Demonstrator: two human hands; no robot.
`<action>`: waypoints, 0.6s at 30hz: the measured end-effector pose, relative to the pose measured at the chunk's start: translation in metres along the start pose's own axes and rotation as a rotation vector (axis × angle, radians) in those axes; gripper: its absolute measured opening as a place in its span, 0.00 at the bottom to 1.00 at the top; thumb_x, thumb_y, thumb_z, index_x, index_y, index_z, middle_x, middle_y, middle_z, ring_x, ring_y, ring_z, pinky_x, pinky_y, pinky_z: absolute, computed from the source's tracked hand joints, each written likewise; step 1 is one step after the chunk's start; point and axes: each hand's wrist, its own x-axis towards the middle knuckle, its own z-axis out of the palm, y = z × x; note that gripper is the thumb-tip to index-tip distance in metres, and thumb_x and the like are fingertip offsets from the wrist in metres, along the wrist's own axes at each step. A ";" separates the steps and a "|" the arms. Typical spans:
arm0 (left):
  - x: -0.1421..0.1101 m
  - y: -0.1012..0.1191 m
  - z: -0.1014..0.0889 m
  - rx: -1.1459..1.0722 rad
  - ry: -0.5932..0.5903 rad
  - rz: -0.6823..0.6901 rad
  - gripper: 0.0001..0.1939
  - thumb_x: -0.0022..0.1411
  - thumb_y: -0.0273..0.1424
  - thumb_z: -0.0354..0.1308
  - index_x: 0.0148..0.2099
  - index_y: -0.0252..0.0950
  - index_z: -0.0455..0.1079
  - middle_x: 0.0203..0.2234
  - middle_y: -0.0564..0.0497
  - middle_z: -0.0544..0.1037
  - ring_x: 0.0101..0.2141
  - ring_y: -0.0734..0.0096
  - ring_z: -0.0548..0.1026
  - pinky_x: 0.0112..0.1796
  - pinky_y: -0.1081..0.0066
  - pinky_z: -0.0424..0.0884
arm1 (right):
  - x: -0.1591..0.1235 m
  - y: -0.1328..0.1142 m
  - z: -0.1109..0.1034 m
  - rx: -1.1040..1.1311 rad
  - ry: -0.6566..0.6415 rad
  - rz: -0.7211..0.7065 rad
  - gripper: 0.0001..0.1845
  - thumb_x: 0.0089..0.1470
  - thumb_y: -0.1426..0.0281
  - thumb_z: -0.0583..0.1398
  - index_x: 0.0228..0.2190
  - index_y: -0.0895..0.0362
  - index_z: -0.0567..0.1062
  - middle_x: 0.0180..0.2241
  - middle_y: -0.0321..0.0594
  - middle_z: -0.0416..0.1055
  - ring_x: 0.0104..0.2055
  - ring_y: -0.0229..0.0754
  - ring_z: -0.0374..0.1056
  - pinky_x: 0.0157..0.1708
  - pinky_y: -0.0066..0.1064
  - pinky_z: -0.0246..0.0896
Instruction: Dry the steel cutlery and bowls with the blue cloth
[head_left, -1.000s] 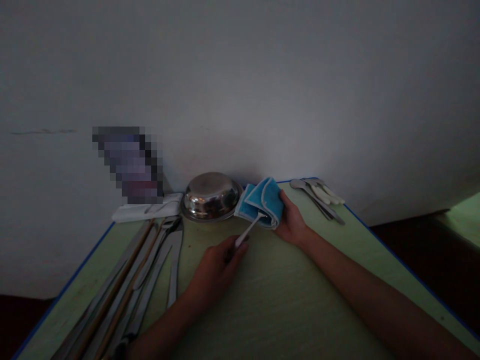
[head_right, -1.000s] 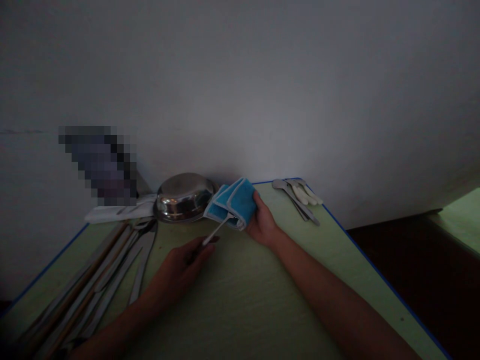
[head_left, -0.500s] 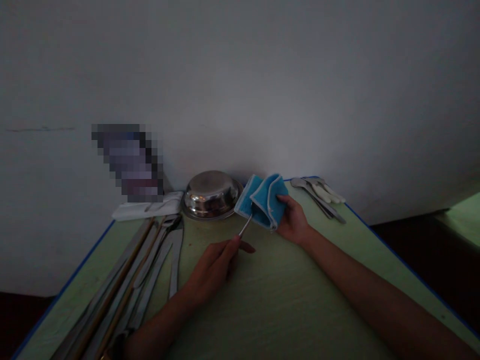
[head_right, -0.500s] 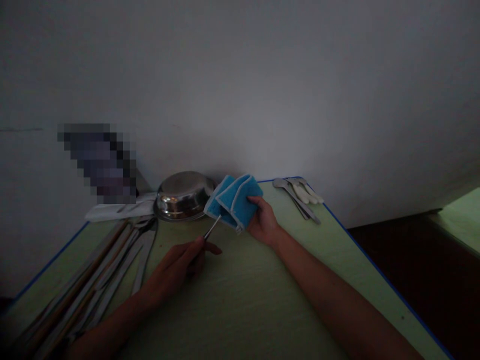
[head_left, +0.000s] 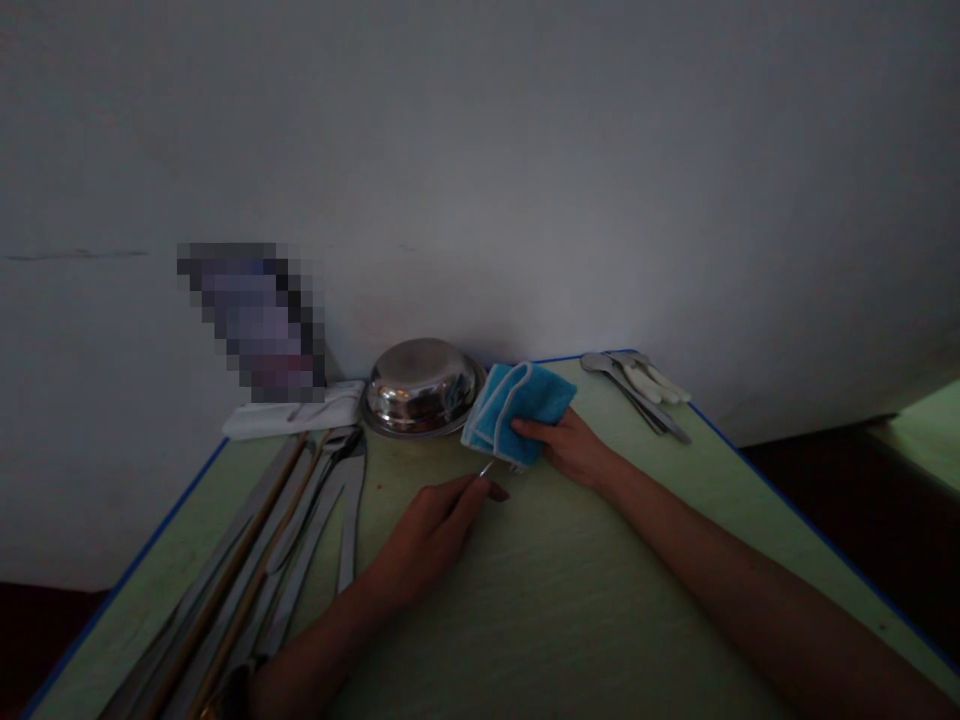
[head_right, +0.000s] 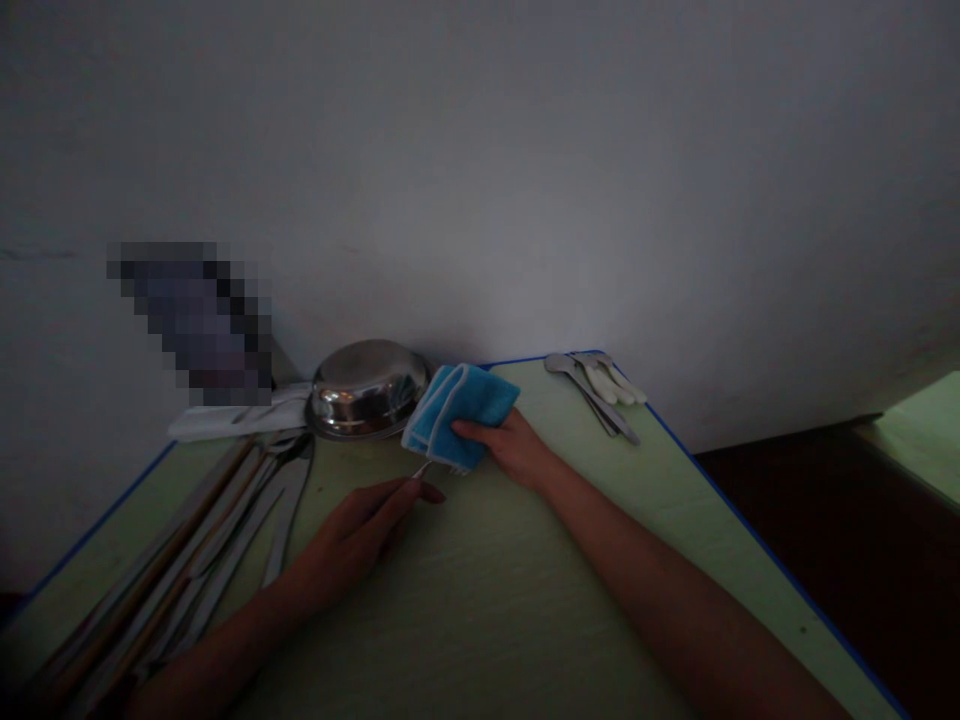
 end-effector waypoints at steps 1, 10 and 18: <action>0.000 0.000 0.000 -0.001 0.006 0.007 0.22 0.64 0.43 0.42 0.43 0.34 0.70 0.14 0.59 0.59 0.17 0.76 0.61 0.20 0.76 0.55 | 0.001 0.001 0.000 -0.003 0.001 -0.015 0.16 0.38 0.70 0.66 0.35 0.54 0.76 0.38 0.36 0.76 0.41 0.41 0.71 0.51 0.39 0.60; -0.001 -0.001 0.003 -0.116 -0.015 0.013 0.22 0.64 0.45 0.42 0.35 0.34 0.69 0.14 0.59 0.57 0.17 0.77 0.58 0.20 0.76 0.54 | 0.004 0.007 0.000 -0.024 0.249 0.035 0.21 0.45 0.56 0.61 0.41 0.52 0.72 0.42 0.36 0.74 0.44 0.41 0.70 0.46 0.36 0.64; 0.000 -0.004 0.003 -0.404 0.044 0.087 0.18 0.65 0.42 0.41 0.36 0.34 0.65 0.14 0.60 0.58 0.16 0.79 0.57 0.18 0.78 0.55 | 0.006 -0.006 0.008 0.209 0.359 0.113 0.11 0.52 0.65 0.58 0.36 0.56 0.72 0.35 0.38 0.77 0.35 0.40 0.73 0.38 0.34 0.70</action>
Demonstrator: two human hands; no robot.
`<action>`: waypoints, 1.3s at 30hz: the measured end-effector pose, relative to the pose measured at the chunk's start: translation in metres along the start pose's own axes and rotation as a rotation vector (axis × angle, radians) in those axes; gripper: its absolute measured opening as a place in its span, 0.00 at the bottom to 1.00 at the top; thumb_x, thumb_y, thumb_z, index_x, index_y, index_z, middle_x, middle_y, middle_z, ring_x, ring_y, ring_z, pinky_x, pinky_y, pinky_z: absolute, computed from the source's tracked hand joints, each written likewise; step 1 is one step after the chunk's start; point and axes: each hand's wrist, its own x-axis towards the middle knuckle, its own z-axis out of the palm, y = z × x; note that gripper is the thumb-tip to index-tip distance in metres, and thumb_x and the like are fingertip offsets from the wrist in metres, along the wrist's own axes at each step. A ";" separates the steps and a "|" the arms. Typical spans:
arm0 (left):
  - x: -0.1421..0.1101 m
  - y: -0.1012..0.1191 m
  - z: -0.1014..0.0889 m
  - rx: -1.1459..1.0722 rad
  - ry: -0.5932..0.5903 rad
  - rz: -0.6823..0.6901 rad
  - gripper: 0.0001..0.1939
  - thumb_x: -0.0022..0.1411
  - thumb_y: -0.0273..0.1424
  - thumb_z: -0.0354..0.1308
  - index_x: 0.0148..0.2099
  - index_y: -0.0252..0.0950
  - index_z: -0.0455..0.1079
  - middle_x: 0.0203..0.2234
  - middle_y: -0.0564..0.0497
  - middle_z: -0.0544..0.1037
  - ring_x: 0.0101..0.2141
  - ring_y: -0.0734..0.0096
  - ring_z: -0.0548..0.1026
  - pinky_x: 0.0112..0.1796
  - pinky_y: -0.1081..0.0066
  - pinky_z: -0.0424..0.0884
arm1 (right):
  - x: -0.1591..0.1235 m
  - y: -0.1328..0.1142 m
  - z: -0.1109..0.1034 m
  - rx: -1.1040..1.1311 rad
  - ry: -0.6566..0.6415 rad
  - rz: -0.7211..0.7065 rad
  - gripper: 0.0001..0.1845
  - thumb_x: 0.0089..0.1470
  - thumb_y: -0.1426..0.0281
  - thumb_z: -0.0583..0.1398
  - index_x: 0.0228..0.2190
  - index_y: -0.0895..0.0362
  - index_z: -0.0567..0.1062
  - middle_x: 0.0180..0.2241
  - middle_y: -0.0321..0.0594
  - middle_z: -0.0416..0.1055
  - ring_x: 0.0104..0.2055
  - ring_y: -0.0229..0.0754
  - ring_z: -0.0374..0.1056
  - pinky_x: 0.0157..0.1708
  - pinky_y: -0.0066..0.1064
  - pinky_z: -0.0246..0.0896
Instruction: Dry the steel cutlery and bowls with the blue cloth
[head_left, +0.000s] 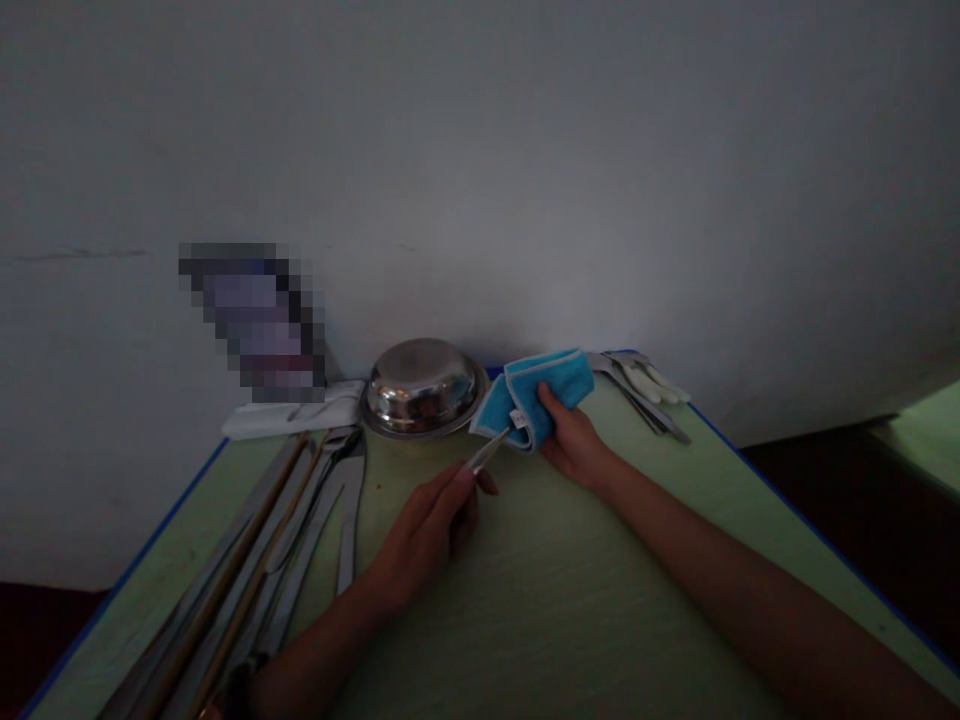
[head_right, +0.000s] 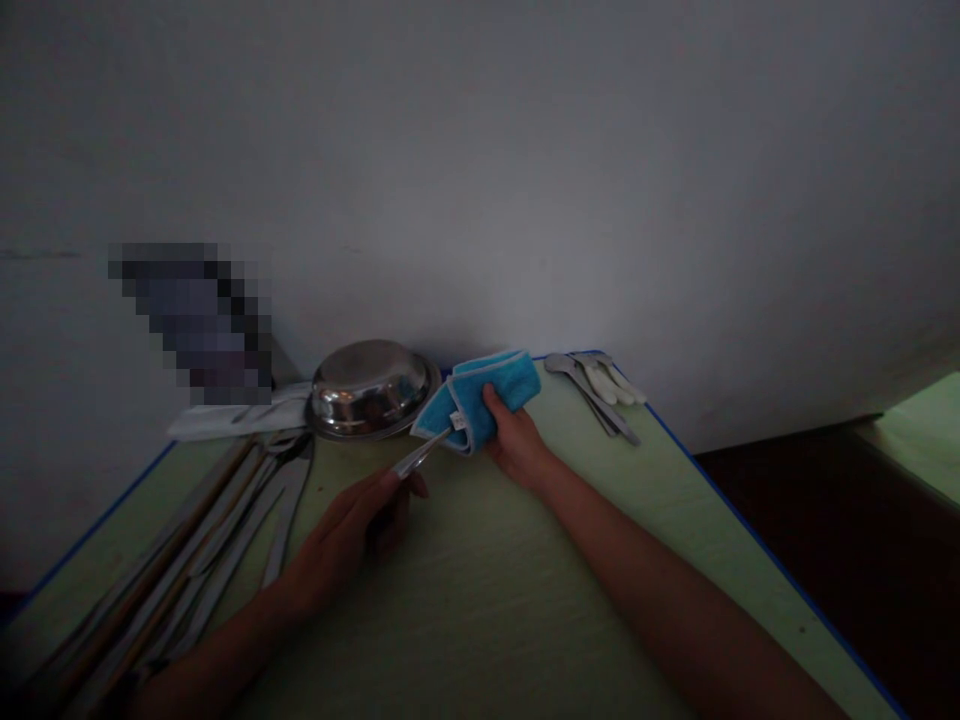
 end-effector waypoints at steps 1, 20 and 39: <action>0.000 0.000 -0.001 -0.016 0.006 0.011 0.17 0.65 0.41 0.41 0.36 0.34 0.64 0.14 0.60 0.59 0.16 0.80 0.56 0.18 0.78 0.54 | 0.000 -0.001 0.001 0.018 0.007 0.010 0.10 0.52 0.66 0.58 0.36 0.57 0.72 0.35 0.38 0.77 0.35 0.40 0.73 0.39 0.35 0.70; 0.000 0.006 0.000 0.257 -0.044 -0.043 0.14 0.62 0.36 0.43 0.29 0.35 0.64 0.17 0.57 0.62 0.19 0.75 0.61 0.21 0.76 0.56 | 0.002 0.001 -0.009 -0.075 -0.187 0.009 0.15 0.43 0.65 0.64 0.36 0.56 0.73 0.38 0.38 0.76 0.38 0.42 0.72 0.41 0.36 0.69; -0.002 0.011 0.003 0.430 -0.032 0.001 0.18 0.59 0.38 0.46 0.20 0.36 0.58 0.14 0.58 0.58 0.17 0.77 0.58 0.19 0.76 0.52 | 0.001 0.004 -0.008 -0.147 -0.164 -0.014 0.17 0.42 0.62 0.64 0.36 0.54 0.73 0.38 0.38 0.76 0.42 0.43 0.71 0.43 0.38 0.66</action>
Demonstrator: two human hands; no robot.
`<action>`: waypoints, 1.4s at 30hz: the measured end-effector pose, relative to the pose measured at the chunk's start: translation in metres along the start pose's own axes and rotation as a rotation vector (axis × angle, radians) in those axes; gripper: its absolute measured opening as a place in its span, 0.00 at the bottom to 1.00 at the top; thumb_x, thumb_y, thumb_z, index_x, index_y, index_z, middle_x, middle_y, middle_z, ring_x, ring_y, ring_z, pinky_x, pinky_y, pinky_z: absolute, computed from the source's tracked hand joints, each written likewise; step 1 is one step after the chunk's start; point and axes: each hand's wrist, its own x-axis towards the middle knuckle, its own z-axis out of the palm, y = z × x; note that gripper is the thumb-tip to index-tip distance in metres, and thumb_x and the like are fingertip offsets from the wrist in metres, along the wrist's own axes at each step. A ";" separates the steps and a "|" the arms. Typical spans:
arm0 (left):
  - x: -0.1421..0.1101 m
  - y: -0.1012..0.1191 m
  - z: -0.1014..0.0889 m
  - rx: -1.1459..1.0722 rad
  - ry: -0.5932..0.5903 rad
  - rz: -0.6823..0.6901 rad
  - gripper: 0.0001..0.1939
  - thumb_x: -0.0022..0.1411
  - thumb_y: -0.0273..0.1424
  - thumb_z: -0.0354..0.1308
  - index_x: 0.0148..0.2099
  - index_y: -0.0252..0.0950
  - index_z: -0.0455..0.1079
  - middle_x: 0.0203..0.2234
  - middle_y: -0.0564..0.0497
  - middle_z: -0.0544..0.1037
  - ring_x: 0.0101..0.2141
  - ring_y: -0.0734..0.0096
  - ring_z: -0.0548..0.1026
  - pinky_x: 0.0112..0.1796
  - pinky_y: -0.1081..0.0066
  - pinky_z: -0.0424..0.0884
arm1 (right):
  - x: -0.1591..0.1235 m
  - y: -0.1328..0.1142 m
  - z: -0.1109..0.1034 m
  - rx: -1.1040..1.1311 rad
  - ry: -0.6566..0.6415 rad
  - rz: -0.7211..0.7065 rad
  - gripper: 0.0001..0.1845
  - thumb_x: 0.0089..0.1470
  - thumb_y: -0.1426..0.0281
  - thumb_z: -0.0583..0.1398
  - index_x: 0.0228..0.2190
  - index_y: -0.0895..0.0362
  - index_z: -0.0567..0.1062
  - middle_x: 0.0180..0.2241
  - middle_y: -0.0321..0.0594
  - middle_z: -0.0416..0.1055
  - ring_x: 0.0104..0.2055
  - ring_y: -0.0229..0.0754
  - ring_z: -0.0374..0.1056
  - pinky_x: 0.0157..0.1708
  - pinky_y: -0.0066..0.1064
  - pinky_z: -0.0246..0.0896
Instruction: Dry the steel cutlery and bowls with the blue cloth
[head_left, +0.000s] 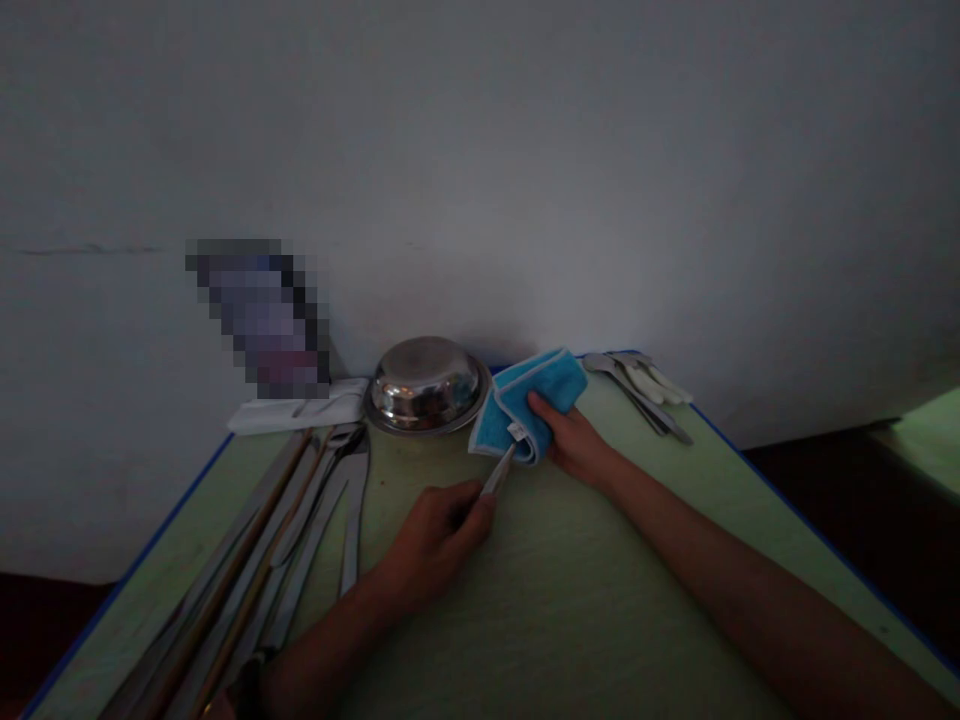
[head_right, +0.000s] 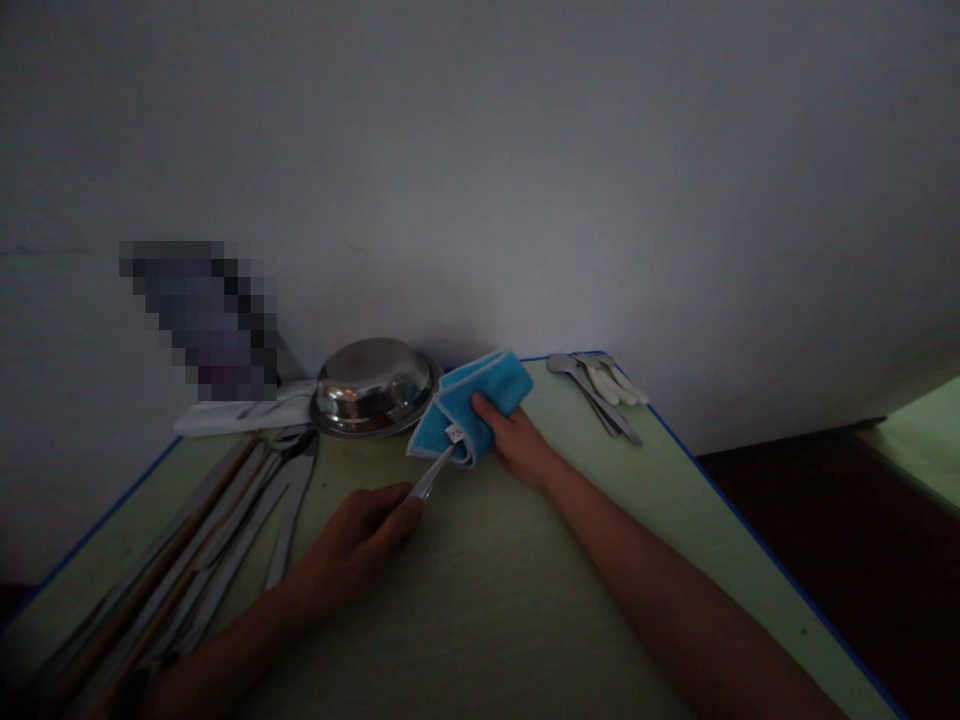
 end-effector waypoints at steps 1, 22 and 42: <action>0.001 0.000 0.000 -0.008 0.024 -0.008 0.18 0.60 0.39 0.46 0.21 0.36 0.59 0.14 0.58 0.59 0.18 0.77 0.58 0.19 0.76 0.53 | 0.000 -0.001 -0.001 0.007 -0.034 0.011 0.16 0.40 0.64 0.65 0.34 0.55 0.74 0.37 0.38 0.76 0.40 0.43 0.72 0.43 0.38 0.66; 0.001 -0.007 0.001 -0.201 0.025 -0.056 0.18 0.63 0.42 0.44 0.26 0.36 0.58 0.17 0.57 0.61 0.18 0.77 0.61 0.20 0.76 0.57 | 0.003 0.006 -0.005 -0.392 0.183 -0.291 0.15 0.47 0.56 0.59 0.33 0.53 0.75 0.32 0.35 0.76 0.46 0.47 0.67 0.53 0.41 0.55; 0.000 -0.003 -0.005 -0.420 0.351 0.070 0.13 0.57 0.37 0.47 0.25 0.35 0.60 0.18 0.56 0.61 0.20 0.76 0.59 0.21 0.76 0.58 | -0.011 -0.011 -0.002 -0.806 -0.193 -0.325 0.20 0.50 0.56 0.56 0.39 0.57 0.68 0.30 0.36 0.66 0.30 0.36 0.62 0.30 0.29 0.58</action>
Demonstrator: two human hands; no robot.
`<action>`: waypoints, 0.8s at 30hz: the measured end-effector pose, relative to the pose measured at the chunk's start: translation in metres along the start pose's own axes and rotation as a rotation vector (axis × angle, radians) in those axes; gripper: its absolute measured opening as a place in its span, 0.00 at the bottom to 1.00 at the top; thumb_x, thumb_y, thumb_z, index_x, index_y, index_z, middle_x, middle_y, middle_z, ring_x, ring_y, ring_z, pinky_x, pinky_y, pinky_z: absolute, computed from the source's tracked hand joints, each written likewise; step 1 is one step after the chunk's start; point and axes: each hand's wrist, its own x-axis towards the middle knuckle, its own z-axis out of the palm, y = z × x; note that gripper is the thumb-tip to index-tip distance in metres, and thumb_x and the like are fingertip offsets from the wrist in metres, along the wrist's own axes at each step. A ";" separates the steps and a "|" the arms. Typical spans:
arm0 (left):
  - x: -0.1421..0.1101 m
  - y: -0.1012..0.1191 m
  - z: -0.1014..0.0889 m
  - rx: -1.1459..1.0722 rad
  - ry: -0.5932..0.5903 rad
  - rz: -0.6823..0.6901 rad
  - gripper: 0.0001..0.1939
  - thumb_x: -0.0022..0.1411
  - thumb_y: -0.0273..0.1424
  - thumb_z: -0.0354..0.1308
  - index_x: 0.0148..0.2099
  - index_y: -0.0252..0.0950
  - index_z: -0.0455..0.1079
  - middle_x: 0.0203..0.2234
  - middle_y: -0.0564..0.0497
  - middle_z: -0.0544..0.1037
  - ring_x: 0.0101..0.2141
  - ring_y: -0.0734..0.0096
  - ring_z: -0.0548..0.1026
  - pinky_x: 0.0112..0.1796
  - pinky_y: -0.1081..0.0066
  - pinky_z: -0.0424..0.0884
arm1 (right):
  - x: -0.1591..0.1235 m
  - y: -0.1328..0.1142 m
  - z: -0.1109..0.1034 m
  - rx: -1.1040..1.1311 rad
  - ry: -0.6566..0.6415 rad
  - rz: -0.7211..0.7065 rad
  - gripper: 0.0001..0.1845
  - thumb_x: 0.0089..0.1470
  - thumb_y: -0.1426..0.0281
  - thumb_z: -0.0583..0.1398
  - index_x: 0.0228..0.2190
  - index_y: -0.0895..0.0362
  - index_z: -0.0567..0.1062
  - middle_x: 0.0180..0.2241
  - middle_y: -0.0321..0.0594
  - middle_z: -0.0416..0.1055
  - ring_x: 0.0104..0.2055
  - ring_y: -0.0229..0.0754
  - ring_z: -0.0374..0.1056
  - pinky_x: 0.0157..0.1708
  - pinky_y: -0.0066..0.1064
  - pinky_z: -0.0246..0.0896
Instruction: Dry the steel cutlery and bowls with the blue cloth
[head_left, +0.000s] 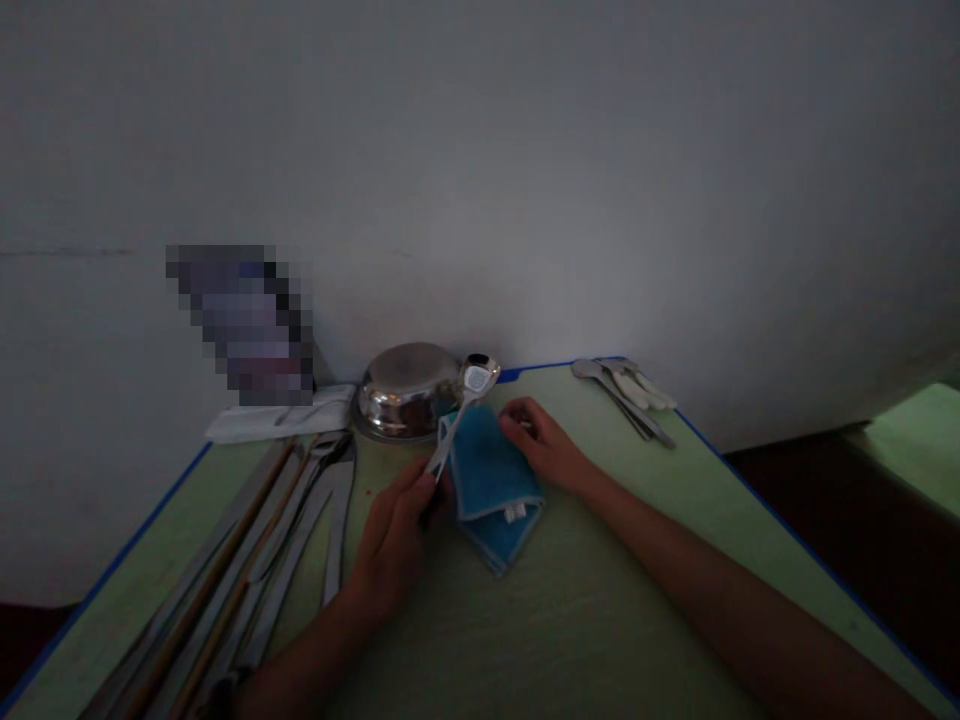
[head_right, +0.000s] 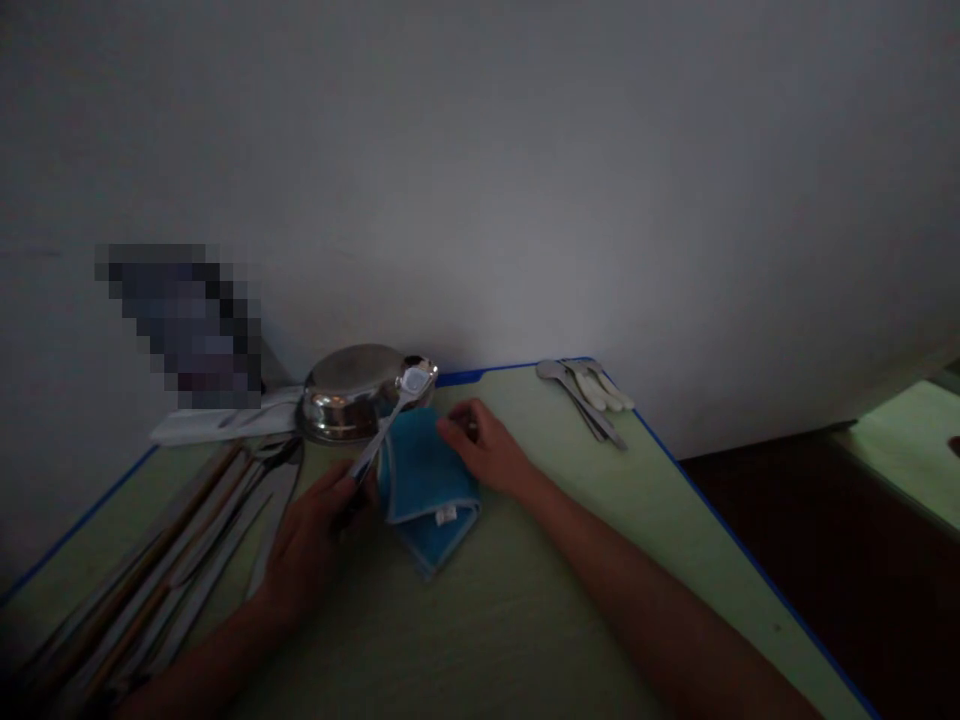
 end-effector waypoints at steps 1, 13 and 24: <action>0.000 -0.001 0.000 0.036 -0.017 -0.004 0.14 0.59 0.37 0.46 0.25 0.35 0.61 0.18 0.56 0.62 0.21 0.75 0.60 0.22 0.76 0.58 | 0.000 -0.001 0.000 -0.057 0.077 -0.064 0.20 0.50 0.57 0.57 0.40 0.57 0.68 0.28 0.35 0.63 0.28 0.34 0.59 0.29 0.28 0.56; 0.004 -0.002 0.003 0.147 -0.230 -0.143 0.24 0.62 0.46 0.41 0.21 0.36 0.57 0.15 0.58 0.57 0.19 0.76 0.56 0.20 0.75 0.53 | -0.006 -0.040 0.007 0.326 -0.369 -0.045 0.14 0.51 0.60 0.57 0.35 0.57 0.70 0.25 0.33 0.66 0.23 0.31 0.62 0.24 0.26 0.56; 0.002 -0.007 0.007 0.140 -0.278 -0.132 0.18 0.62 0.42 0.45 0.26 0.36 0.62 0.21 0.56 0.63 0.23 0.74 0.61 0.24 0.77 0.61 | 0.010 -0.031 -0.089 -0.858 -0.157 0.149 0.19 0.58 0.65 0.46 0.25 0.59 0.70 0.19 0.37 0.66 0.22 0.35 0.62 0.25 0.27 0.54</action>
